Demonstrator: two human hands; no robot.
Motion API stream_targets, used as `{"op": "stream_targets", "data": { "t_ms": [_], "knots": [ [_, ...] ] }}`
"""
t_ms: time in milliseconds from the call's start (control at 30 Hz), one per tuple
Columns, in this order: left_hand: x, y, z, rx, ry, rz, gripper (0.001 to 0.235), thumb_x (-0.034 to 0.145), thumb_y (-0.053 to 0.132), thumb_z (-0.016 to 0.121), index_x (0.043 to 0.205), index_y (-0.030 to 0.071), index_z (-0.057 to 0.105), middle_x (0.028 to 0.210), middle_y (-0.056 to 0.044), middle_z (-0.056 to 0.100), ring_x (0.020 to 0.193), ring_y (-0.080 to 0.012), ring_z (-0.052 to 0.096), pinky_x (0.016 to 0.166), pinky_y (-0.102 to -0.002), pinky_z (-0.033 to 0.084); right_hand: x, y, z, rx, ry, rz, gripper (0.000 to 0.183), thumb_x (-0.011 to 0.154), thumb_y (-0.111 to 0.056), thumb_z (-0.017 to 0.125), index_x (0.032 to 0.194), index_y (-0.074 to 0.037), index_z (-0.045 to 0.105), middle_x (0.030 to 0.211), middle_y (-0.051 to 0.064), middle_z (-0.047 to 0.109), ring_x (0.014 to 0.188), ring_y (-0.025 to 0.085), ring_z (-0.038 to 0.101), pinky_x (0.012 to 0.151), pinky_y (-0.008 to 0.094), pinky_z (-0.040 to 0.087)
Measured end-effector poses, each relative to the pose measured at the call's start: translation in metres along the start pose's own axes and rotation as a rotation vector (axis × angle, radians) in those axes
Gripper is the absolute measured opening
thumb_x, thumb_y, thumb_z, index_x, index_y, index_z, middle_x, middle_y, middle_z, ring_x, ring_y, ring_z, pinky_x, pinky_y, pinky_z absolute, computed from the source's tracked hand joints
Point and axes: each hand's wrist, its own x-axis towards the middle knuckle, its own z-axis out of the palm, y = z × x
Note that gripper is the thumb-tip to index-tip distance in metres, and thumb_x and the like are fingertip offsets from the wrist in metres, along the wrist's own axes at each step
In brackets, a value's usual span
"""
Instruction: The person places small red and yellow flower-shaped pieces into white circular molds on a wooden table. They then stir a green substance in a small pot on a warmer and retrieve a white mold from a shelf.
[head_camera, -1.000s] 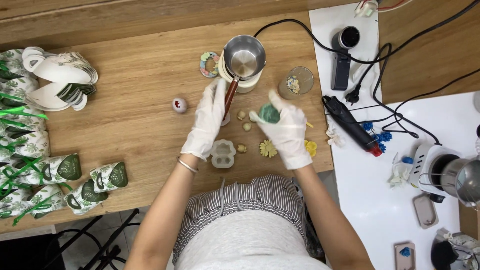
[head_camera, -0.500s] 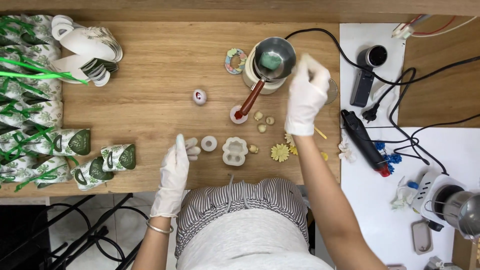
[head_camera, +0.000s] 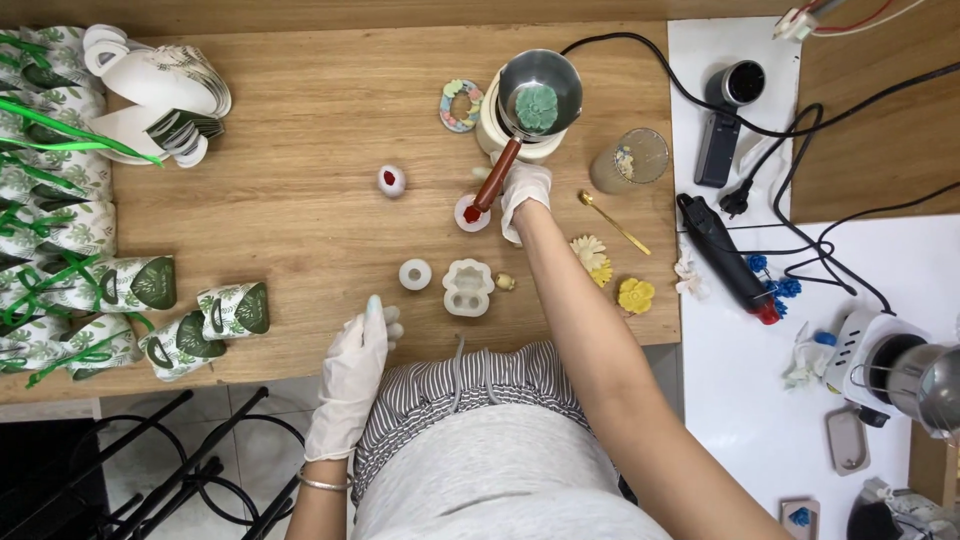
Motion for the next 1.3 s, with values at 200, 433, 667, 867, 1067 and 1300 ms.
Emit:
{"op": "stream_targets", "data": {
  "t_ms": [200, 433, 667, 867, 1067, 1300],
  "knots": [
    [-0.004, -0.025, -0.019, 0.007, 0.001, -0.142, 0.056, 0.105, 0.046, 0.039, 0.124, 0.003, 0.070, 0.108, -0.012, 0.077, 0.092, -0.0199, 0.072, 0.083, -0.034, 0.057, -0.013, 0.001, 0.012, 0.183, -0.070, 0.086, 0.027, 0.101, -0.016, 0.058, 0.123, -0.002, 0.065, 0.103, 0.016, 0.072, 0.082, 0.032, 0.071, 0.054, 0.046, 0.058],
    [-0.012, -0.011, -0.015, 0.075, 0.050, -0.154, 0.057, 0.107, 0.046, 0.039, 0.123, 0.001, 0.071, 0.106, -0.012, 0.078, 0.091, -0.0214, 0.072, 0.086, -0.036, 0.056, -0.010, 0.003, 0.024, 0.227, -0.111, 0.076, 0.025, 0.098, -0.009, 0.063, 0.124, -0.009, 0.061, 0.116, 0.012, 0.072, 0.081, 0.029, 0.077, 0.060, 0.043, 0.063],
    [-0.013, -0.007, -0.010, 0.145, 0.027, -0.110, 0.056, 0.108, 0.044, 0.039, 0.124, 0.000, 0.070, 0.103, -0.014, 0.077, 0.091, -0.0214, 0.071, 0.087, -0.037, 0.055, 0.003, 0.004, -0.005, 0.134, -0.301, 0.209, 0.022, 0.102, -0.014, 0.054, 0.112, 0.000, 0.067, 0.070, 0.007, 0.062, 0.045, 0.013, 0.051, 0.035, 0.028, 0.038],
    [-0.010, -0.007, -0.011, 0.152, 0.018, -0.105, 0.057, 0.108, 0.045, 0.040, 0.124, 0.000, 0.070, 0.104, -0.014, 0.076, 0.091, -0.0239, 0.071, 0.085, -0.038, 0.056, -0.081, -0.058, -0.023, -0.030, -0.306, 0.239, 0.016, 0.102, -0.018, 0.060, 0.097, -0.003, 0.063, 0.065, 0.002, 0.056, 0.042, 0.010, 0.039, 0.034, 0.025, 0.026],
    [-0.005, -0.014, -0.009, 0.474, 0.054, 0.047, 0.051, 0.103, 0.048, 0.051, 0.113, 0.005, 0.075, 0.108, -0.015, 0.074, 0.098, -0.0290, 0.069, 0.089, -0.042, 0.054, -0.173, -0.075, -0.133, -0.052, -0.399, 0.010, 0.029, 0.104, -0.022, 0.060, 0.123, -0.005, 0.073, 0.090, 0.002, 0.072, 0.055, 0.003, 0.049, 0.045, 0.016, 0.039],
    [0.014, -0.028, 0.005, 0.540, 0.051, 0.527, 0.055, 0.098, 0.040, 0.065, 0.140, 0.006, 0.056, 0.121, -0.017, 0.065, 0.105, -0.0280, 0.068, 0.084, -0.041, 0.056, -0.192, 0.001, -0.280, 0.138, 0.109, 0.038, 0.029, 0.107, -0.020, 0.049, 0.123, -0.004, 0.067, 0.081, -0.003, 0.069, 0.058, 0.005, 0.046, 0.052, 0.021, 0.037]
  ]
}}
